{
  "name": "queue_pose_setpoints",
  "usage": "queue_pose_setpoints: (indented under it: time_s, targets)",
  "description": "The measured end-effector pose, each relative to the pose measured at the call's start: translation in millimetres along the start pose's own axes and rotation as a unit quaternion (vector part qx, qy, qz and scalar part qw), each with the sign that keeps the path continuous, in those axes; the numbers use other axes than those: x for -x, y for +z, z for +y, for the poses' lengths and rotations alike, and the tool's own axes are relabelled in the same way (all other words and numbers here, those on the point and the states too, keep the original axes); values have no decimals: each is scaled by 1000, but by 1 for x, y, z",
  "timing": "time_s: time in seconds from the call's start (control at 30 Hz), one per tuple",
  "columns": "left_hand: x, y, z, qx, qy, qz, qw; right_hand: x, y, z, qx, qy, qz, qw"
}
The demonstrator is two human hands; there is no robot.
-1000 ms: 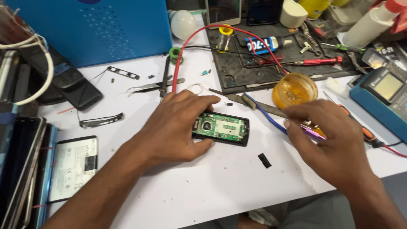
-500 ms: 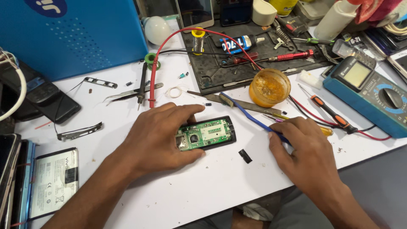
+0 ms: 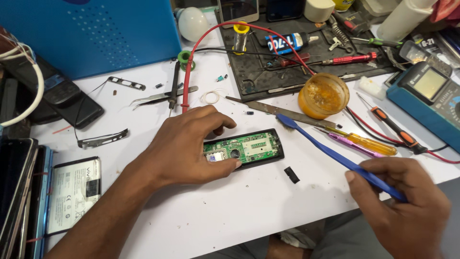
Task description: The person opens a feature phone, removes the battery and lifts the circuit board from the housing. They scrub the board with a toothbrush, then use a soldering iron to solder components on the board, at one point feeding solder wire from a spool while working on the phone.
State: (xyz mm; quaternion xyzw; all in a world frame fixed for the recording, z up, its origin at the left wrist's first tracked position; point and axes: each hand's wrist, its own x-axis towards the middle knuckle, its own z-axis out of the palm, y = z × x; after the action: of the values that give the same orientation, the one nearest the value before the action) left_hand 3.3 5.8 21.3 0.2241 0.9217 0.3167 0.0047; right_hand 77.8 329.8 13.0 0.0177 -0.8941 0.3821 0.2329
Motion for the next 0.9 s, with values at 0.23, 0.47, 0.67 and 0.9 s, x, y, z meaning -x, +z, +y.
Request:
queue_pose_setpoints:
  time_s: [0.23, 0.47, 0.67, 0.9]
  targets:
    - [1, 2, -2, 5, 24, -4, 1000, 0, -24, 12, 98, 28, -57, 993]
    - [2, 3, -2, 12, 41, 3, 999, -3, -37, 24, 87, -16, -92, 992]
    - [2, 3, -1, 5, 24, -10, 1000, -10, -3, 4, -61, 40, -89, 993]
    - [2, 4, -3, 10, 46, 4, 999, -10, 32, -8, -126, 64, -134, 981]
